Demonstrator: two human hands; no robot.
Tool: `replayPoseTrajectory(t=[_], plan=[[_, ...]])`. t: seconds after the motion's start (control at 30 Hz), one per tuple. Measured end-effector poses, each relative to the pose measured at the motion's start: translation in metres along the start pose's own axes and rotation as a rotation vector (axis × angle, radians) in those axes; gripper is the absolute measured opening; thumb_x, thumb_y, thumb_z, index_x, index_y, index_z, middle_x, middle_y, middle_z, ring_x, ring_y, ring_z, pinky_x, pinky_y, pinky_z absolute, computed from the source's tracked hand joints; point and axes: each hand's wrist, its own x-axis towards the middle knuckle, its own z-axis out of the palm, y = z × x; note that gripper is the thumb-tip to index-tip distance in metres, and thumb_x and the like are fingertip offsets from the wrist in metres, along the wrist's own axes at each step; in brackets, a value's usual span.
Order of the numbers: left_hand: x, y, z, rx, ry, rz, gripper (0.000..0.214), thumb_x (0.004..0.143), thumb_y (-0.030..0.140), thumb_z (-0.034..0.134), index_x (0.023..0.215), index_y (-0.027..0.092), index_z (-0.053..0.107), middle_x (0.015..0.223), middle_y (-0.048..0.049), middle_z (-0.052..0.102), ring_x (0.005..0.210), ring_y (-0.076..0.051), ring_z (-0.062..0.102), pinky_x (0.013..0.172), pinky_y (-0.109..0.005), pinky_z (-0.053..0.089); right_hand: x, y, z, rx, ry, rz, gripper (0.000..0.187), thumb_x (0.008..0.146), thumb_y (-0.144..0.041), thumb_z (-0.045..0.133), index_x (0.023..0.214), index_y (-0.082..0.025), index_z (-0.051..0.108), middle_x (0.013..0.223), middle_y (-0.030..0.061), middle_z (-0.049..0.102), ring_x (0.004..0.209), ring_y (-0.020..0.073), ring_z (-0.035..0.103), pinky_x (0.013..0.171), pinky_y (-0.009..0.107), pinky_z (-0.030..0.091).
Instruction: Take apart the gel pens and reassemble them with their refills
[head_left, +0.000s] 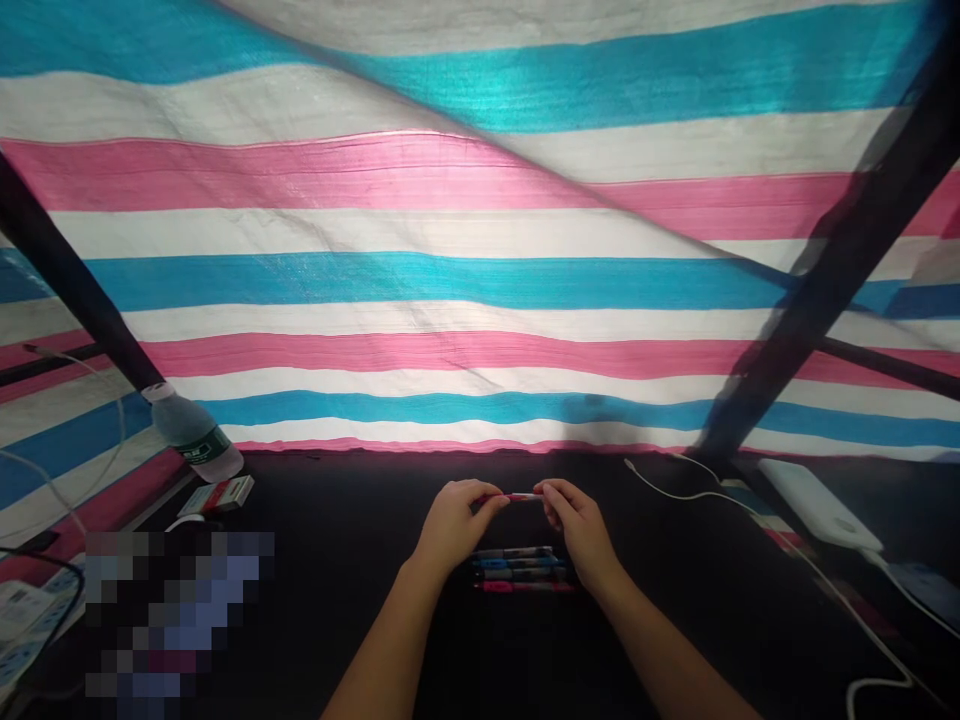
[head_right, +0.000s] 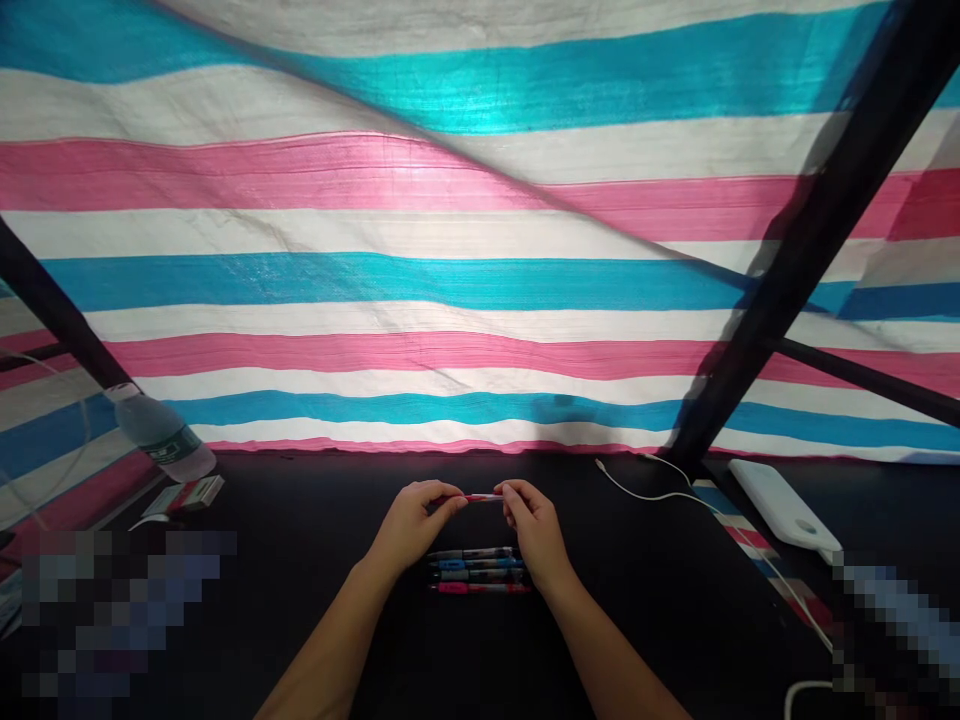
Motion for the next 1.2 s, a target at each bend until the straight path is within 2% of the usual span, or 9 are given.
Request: replayPoseTrajectory(t=[0.2,0.37,0.57,0.7,0.8,0.9,0.97,1.1,1.2], plan=[[-0.002,0.0,0.001,0.288,-0.084,0.152,0.036,0.097,0.045,0.06,0.127,0.029,0.07,0.092,-0.0061,0.077,0.081,-0.024,0.067,0.08,-0.036,0.044,0.001,0.006,-0.003,-0.081,-0.013,-0.047,0.034,0.083,-0.053,0.072,0.086,-0.02,0.078,0.062,-0.0014,0.054,0.056,0.0161,0.046,0.054,0.029,0.033],[-0.002,0.001,0.003,0.364,-0.09,0.204,0.029,0.104,0.035,0.048,0.114,0.028,0.074,0.087,-0.0065,0.074,0.078,-0.023,0.066,0.079,-0.036,0.041,0.003,0.008,-0.002,-0.056,-0.009,-0.028,0.031,0.082,-0.051,0.073,0.084,-0.02,0.078,0.06,-0.0019,0.054,0.055,0.0153,0.045,0.052,0.029,0.032],[-0.003,0.003,0.002,0.404,-0.087,0.211,0.034,0.105,0.03,0.042,0.126,0.03,0.068,0.093,-0.0067,0.072,0.083,-0.022,0.065,0.081,-0.036,0.041,0.006,0.01,-0.004,0.107,0.024,0.121,0.027,0.076,-0.045,0.078,0.08,-0.019,0.077,0.06,-0.0011,0.053,0.051,0.013,0.042,0.047,0.026,0.027],[-0.003,0.001,0.001,0.395,-0.069,0.194,0.033,0.106,0.029,0.041,0.12,0.029,0.07,0.093,-0.0064,0.071,0.083,-0.023,0.063,0.083,-0.038,0.04,0.011,0.014,-0.008,0.253,0.055,0.199,0.024,0.072,-0.041,0.081,0.077,-0.018,0.076,0.06,-0.0015,0.052,0.051,0.0118,0.041,0.046,0.025,0.025],[-0.001,-0.004,0.004,0.204,0.006,0.102,0.027,0.105,0.031,0.043,0.115,0.027,0.067,0.095,-0.0058,0.07,0.084,-0.022,0.061,0.083,-0.037,0.04,0.012,0.014,-0.009,0.362,0.062,0.24,0.023,0.069,-0.038,0.082,0.077,-0.018,0.075,0.06,-0.0018,0.052,0.051,0.0115,0.04,0.045,0.026,0.026],[0.002,-0.009,0.015,-0.255,0.079,-0.077,0.019,0.103,0.036,0.047,0.11,0.024,0.059,0.083,-0.0015,0.063,0.072,-0.017,0.058,0.069,-0.031,0.042,0.012,0.011,-0.009,0.41,0.051,0.242,0.023,0.068,-0.037,0.082,0.08,-0.018,0.075,0.062,-0.0021,0.052,0.052,0.0112,0.041,0.045,0.025,0.028],[0.005,-0.01,0.023,-0.597,0.134,-0.189,0.023,0.098,0.044,0.055,0.103,0.022,0.056,0.071,0.0039,0.052,0.058,-0.012,0.047,0.056,-0.025,0.035,0.011,0.008,-0.008,0.456,0.029,0.25,0.024,0.069,-0.037,0.083,0.083,-0.019,0.076,0.064,-0.0023,0.053,0.053,0.0105,0.041,0.046,0.024,0.029],[0.007,-0.003,0.03,-1.036,0.016,-0.386,0.038,0.084,0.046,0.076,0.102,0.016,0.062,0.055,0.0122,0.03,0.046,-0.005,0.021,0.047,-0.021,0.018,0.009,0.003,-0.005,0.51,-0.008,0.259,0.027,0.069,-0.037,0.087,0.085,-0.019,0.075,0.067,-0.0019,0.055,0.054,0.0097,0.042,0.046,0.023,0.029],[0.006,0.005,0.027,-1.135,-0.015,-0.447,0.04,0.079,0.044,0.083,0.096,0.011,0.07,0.055,0.0104,0.034,0.046,-0.003,0.022,0.045,-0.02,0.015,0.007,0.001,-0.003,0.452,-0.01,0.198,0.027,0.071,-0.039,0.087,0.084,-0.02,0.074,0.067,-0.0017,0.055,0.055,0.0105,0.044,0.047,0.023,0.03]])
